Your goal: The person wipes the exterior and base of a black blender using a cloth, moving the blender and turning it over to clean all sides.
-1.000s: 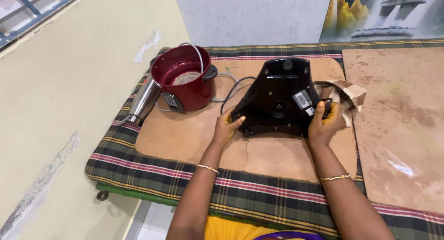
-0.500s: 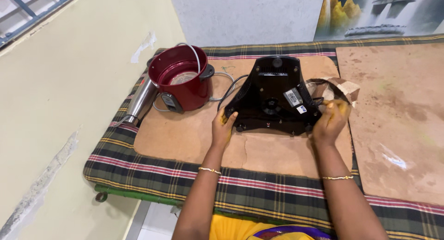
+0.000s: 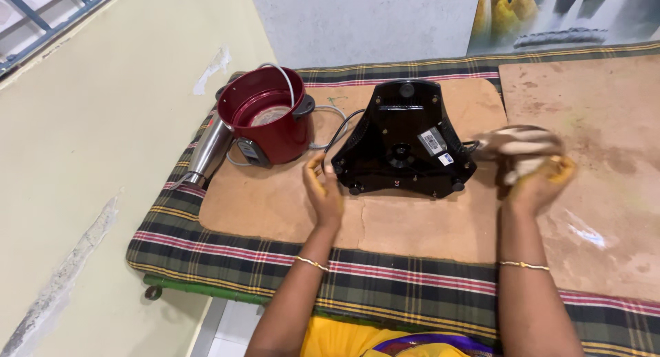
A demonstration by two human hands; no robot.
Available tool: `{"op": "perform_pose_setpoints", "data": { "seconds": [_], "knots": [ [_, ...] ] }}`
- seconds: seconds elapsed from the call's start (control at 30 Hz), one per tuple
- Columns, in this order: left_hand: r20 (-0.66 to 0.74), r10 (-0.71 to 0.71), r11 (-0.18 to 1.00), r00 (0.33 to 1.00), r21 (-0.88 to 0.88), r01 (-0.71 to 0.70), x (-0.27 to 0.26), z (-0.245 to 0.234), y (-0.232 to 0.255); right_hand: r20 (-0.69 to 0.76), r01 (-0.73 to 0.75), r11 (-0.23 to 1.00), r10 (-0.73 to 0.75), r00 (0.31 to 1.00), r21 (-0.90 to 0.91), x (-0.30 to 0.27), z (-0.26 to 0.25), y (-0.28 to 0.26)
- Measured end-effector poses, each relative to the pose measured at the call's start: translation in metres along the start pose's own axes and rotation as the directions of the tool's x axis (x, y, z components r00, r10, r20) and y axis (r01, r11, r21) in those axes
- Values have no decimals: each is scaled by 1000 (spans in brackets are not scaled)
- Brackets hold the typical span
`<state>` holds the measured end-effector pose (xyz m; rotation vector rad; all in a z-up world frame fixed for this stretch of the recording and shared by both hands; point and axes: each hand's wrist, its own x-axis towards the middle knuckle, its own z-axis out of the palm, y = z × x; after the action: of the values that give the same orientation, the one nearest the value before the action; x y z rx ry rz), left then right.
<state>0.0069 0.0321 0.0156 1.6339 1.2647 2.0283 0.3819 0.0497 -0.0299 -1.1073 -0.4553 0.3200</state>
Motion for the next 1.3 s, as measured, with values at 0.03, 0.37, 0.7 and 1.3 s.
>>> {"op": "perform_pose_setpoints", "data": {
  "seconds": [0.03, 0.37, 0.7, 1.3],
  "knots": [
    [31, 110, 989, 993, 100, -112, -4, 3, 15, 1, -8, 993, 8, 1000, 114, 1, -1, -6],
    [536, 27, 965, 844, -235, 118, -38, 68, 89, 649, 699, 694, -615, 448, 175, -129, 32, -55],
    [615, -139, 982, 776, -16, 188, -9, 46, 62, 526, 662, 750, -566, 635, 7, -116, 28, -62],
    [642, -105, 990, 760, -5, 141, -5, 68, 124, 539, 835, 550, -704, 463, 0, -115, 27, -92]
  ]
}}
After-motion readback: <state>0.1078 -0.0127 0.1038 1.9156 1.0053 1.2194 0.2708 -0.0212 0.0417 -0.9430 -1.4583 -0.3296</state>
